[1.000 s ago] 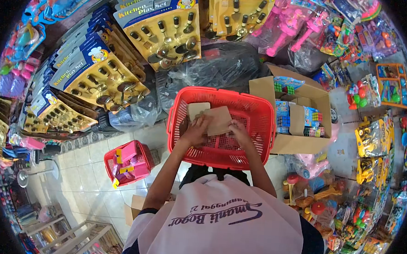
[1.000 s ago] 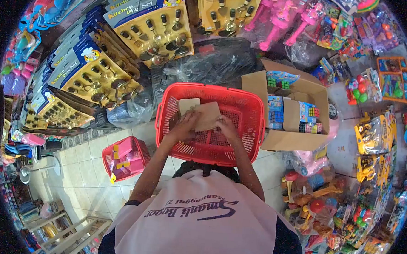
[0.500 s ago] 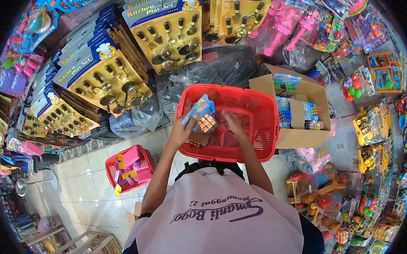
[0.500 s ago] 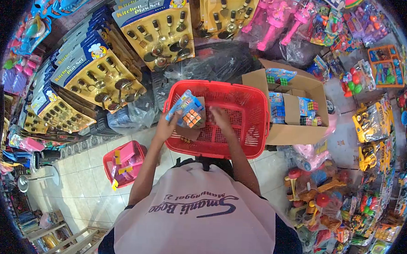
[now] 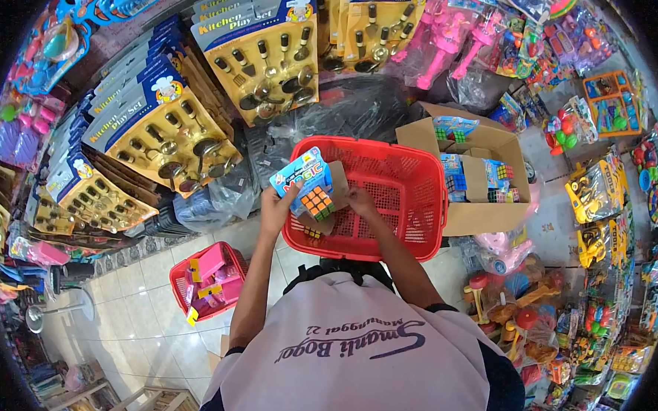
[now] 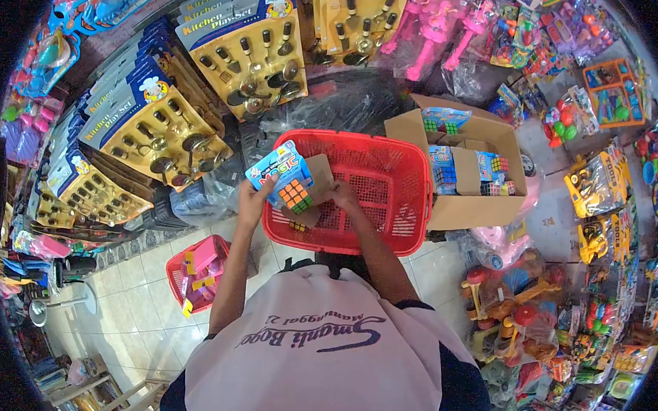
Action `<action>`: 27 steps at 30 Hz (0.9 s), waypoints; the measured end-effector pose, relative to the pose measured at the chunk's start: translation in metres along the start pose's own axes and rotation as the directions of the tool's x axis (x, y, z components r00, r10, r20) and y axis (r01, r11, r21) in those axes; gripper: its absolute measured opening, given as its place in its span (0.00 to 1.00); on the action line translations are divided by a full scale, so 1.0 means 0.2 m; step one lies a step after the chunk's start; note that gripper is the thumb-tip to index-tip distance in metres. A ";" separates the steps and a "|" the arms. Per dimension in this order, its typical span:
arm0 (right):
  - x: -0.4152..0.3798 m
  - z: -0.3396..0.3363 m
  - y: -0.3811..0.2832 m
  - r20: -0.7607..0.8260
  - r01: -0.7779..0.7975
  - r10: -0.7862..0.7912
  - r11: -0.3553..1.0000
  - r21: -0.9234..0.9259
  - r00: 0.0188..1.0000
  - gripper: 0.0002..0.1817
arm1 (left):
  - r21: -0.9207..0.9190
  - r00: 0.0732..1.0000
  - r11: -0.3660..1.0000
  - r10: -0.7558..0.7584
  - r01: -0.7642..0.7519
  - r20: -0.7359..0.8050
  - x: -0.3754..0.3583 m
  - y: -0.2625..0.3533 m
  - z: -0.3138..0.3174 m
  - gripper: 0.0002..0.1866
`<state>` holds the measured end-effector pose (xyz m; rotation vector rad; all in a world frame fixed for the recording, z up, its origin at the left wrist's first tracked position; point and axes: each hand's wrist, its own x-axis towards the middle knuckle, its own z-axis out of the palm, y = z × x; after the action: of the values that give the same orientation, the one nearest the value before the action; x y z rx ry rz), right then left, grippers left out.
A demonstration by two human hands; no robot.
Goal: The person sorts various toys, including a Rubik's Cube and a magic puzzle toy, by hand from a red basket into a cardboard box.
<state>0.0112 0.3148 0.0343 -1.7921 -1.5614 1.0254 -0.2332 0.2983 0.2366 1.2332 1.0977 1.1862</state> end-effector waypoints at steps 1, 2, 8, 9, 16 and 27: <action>-0.04 -0.08 -0.10 -0.059 0.037 -0.036 0.999 0.002 0.998 0.10 | -0.008 1.000 1.000 0.001 -0.001 0.003 0.00 -0.01 0.01 0.12; -0.07 -0.15 -0.18 -0.099 0.056 -0.057 0.998 -0.019 0.993 0.10 | 0.006 1.000 1.000 -0.005 0.005 0.026 0.01 -0.01 0.01 0.12; -0.20 -0.49 -0.47 -0.160 0.280 -0.290 0.957 -0.081 0.944 0.08 | 0.098 0.961 0.993 -0.092 0.068 0.262 0.04 -0.03 0.00 0.12; -0.21 -0.54 -0.53 -0.174 0.343 -0.353 0.935 -0.087 0.919 0.08 | 0.077 0.950 0.994 -0.093 0.073 0.298 0.04 0.03 0.04 0.12; -0.27 -0.75 -0.90 -0.057 0.451 -0.448 0.890 0.074 0.892 0.06 | 0.337 0.789 0.852 0.134 -0.401 0.600 0.12 0.10 0.10 0.13; -0.20 -0.67 -1.01 -0.085 0.363 -0.386 0.740 0.566 0.919 0.08 | 0.107 0.853 0.991 -0.129 0.086 0.505 0.13 0.18 0.08 0.11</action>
<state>0.0069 0.3214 0.2796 -0.9969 -1.3576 1.1671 -0.2160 0.3217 0.2738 1.4248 0.8022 0.6689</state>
